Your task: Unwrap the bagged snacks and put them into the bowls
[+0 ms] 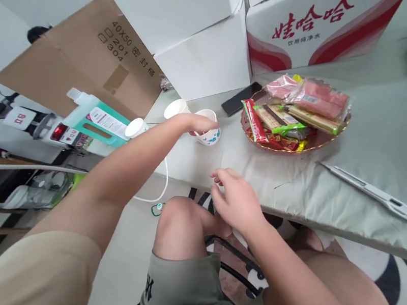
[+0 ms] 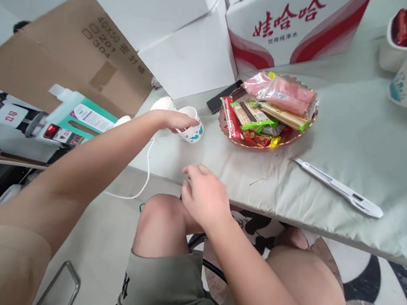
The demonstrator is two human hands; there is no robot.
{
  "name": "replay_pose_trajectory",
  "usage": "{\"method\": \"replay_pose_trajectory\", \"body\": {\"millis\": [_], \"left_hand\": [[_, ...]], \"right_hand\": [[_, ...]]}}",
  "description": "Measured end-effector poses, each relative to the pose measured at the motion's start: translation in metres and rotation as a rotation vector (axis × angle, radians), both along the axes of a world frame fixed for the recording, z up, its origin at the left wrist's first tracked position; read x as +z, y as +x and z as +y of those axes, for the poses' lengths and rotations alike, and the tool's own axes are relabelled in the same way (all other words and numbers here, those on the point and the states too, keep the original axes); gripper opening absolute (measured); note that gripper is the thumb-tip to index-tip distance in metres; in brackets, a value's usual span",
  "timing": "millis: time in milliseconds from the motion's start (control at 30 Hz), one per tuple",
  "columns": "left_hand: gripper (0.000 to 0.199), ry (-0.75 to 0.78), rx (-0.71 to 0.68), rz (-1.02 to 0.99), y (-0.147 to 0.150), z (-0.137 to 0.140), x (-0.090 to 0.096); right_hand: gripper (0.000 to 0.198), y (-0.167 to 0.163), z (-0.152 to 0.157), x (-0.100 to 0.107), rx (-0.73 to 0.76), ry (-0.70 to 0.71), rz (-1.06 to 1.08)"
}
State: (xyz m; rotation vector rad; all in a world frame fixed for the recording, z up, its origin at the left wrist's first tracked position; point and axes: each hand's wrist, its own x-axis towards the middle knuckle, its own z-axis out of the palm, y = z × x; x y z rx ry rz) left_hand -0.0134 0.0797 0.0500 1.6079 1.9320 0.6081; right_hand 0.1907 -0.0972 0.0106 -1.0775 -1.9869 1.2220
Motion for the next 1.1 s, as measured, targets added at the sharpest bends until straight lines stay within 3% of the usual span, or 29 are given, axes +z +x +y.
{"method": "replay_pose_trajectory", "body": {"millis": [33, 100, 200, 267, 367, 467, 600, 700, 767, 867, 1000, 1100], "left_hand": [[0.035, -0.091, 0.008, 0.186, 0.004, -0.003, 0.009], [0.037, 0.023, 0.031, 0.376, 0.015, -0.017, 0.031], [0.035, 0.320, 0.018, 0.202, 0.036, -0.057, 0.058], [0.036, 0.485, 0.028, -0.054, 0.051, -0.089, 0.060], [0.041, 0.617, 0.062, -0.401, 0.065, -0.124, 0.040], [0.045, 0.638, 0.121, -0.559, 0.059, -0.130, 0.016], [0.045, 0.604, 0.244, -0.655, 0.010, -0.116, 0.001], [0.043, 0.682, 0.381, -0.550, -0.036, -0.109, -0.014], [0.043, 0.796, 0.406, -0.322, -0.058, -0.108, -0.031], [0.041, 0.954, 0.305, -0.107, -0.079, -0.107, -0.055], [0.033, 1.001, 0.353, -0.149, -0.107, -0.096, -0.064], [0.023, 0.986, 0.465, -0.192, -0.136, -0.081, -0.068]], "right_hand": [[0.030, -0.003, -0.001, 0.000, 0.025, -0.009, -0.007], [0.031, -0.008, -0.004, -0.002, 0.056, -0.011, -0.002], [0.029, -0.016, -0.006, -0.008, 0.041, 0.028, 0.036], [0.027, -0.020, -0.005, -0.013, -0.004, 0.078, 0.053], [0.024, -0.023, -0.005, -0.017, -0.074, 0.149, 0.055], [0.020, -0.021, -0.008, -0.021, -0.090, 0.166, 0.028], [0.025, -0.018, -0.009, -0.022, -0.083, 0.104, -0.086], [0.028, -0.034, 0.004, -0.009, -0.121, 0.098, -0.126], [0.028, -0.055, 0.022, 0.008, -0.085, 0.110, -0.125], [0.026, -0.097, 0.063, 0.045, 0.003, 0.168, -0.121], [0.023, -0.170, 0.134, 0.089, 0.046, 0.230, -0.122], [0.023, -0.239, 0.188, 0.100, 0.135, 0.211, -0.100]]}}
